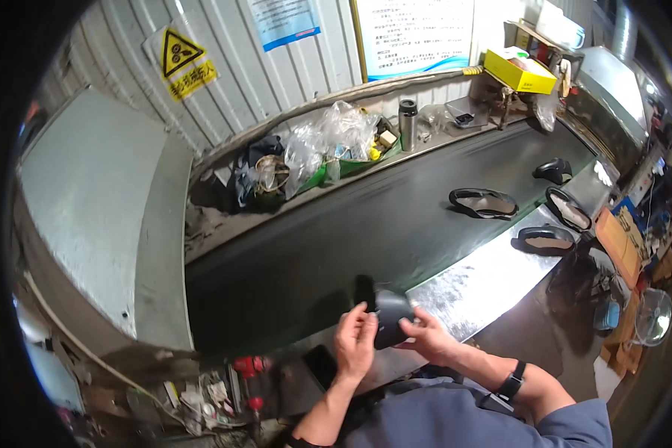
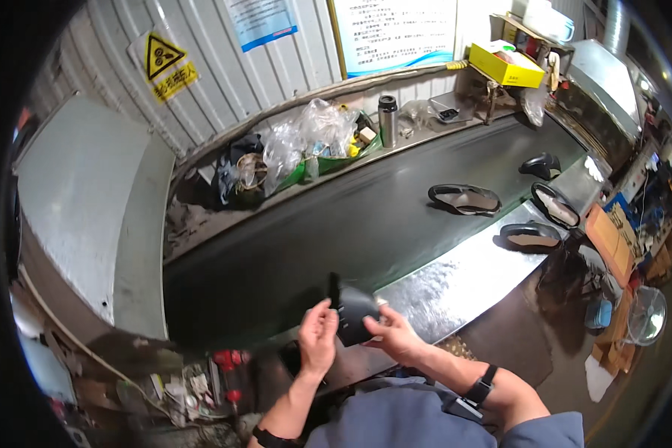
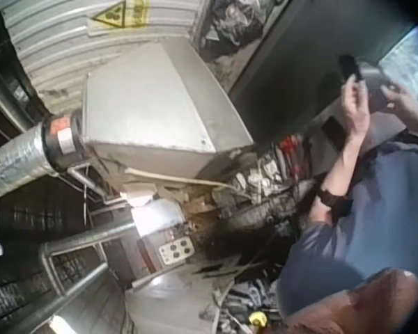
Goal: Operating industrial machinery to shape and process shoe components.
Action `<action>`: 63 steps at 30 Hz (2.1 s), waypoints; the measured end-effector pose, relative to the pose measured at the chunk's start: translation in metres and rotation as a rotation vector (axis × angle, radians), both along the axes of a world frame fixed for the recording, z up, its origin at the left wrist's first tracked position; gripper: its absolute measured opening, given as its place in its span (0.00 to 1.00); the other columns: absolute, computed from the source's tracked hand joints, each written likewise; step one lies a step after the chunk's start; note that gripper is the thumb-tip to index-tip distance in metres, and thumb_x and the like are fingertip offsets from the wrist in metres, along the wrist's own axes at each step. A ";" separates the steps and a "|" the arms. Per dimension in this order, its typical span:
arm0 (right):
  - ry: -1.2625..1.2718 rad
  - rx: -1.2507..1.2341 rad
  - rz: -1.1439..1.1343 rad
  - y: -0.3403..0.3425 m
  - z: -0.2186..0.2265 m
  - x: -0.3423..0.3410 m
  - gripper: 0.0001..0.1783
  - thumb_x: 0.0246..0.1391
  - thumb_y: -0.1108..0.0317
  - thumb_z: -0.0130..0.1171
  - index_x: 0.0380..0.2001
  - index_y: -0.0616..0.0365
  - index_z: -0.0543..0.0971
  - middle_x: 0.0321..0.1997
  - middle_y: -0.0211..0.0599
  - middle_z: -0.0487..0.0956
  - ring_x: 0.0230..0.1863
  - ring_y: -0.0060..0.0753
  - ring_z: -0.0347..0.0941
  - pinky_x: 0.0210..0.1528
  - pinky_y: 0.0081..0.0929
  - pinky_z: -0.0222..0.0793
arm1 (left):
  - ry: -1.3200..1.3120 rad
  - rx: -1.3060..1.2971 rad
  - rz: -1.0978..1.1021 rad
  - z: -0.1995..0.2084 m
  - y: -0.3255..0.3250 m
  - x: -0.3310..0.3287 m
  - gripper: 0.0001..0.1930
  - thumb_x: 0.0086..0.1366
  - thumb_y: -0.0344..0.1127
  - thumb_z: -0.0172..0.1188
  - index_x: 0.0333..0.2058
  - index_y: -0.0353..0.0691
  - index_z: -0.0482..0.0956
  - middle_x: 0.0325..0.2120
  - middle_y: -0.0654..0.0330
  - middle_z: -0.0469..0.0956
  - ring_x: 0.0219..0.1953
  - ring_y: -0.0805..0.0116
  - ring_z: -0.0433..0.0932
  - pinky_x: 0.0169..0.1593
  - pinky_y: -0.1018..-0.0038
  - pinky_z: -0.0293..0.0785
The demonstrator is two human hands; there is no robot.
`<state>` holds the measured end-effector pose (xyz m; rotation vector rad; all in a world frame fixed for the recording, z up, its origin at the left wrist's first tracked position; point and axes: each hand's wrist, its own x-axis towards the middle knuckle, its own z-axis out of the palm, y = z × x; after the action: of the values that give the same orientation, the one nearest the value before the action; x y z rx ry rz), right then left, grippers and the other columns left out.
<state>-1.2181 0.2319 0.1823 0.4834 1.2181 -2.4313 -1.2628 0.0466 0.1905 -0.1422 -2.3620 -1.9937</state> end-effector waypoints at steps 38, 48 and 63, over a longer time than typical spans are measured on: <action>-0.164 -0.601 0.154 0.106 -0.017 0.082 0.16 0.63 0.55 0.58 0.48 0.51 0.77 0.28 0.33 0.76 0.34 0.36 0.70 0.40 0.32 0.66 | -0.381 0.322 0.191 0.044 -0.019 0.103 0.09 0.68 0.26 0.61 0.46 0.34 0.79 0.36 0.62 0.84 0.38 0.78 0.79 0.42 0.80 0.75; 0.136 -0.025 0.059 0.090 0.020 0.077 0.28 0.61 0.62 0.63 0.61 0.60 0.69 0.44 0.32 0.80 0.41 0.26 0.75 0.43 0.28 0.70 | -0.526 0.291 0.245 0.003 -0.064 0.092 0.24 0.73 0.34 0.56 0.63 0.30 0.66 0.50 0.52 0.79 0.47 0.66 0.82 0.52 0.68 0.80; 0.659 1.471 0.471 0.078 -0.033 0.050 0.19 0.44 0.72 0.71 0.39 0.59 0.75 0.35 0.41 0.84 0.45 0.51 0.77 0.71 0.58 0.58 | -0.314 -0.567 0.710 -0.101 -0.394 -0.060 0.31 0.65 0.42 0.63 0.61 0.28 0.71 0.55 0.45 0.78 0.58 0.53 0.77 0.63 0.65 0.69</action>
<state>-1.1677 0.3098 0.1489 -0.3170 2.8430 -0.9210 -1.3229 -0.3474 0.0899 0.9111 -2.5573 -1.0610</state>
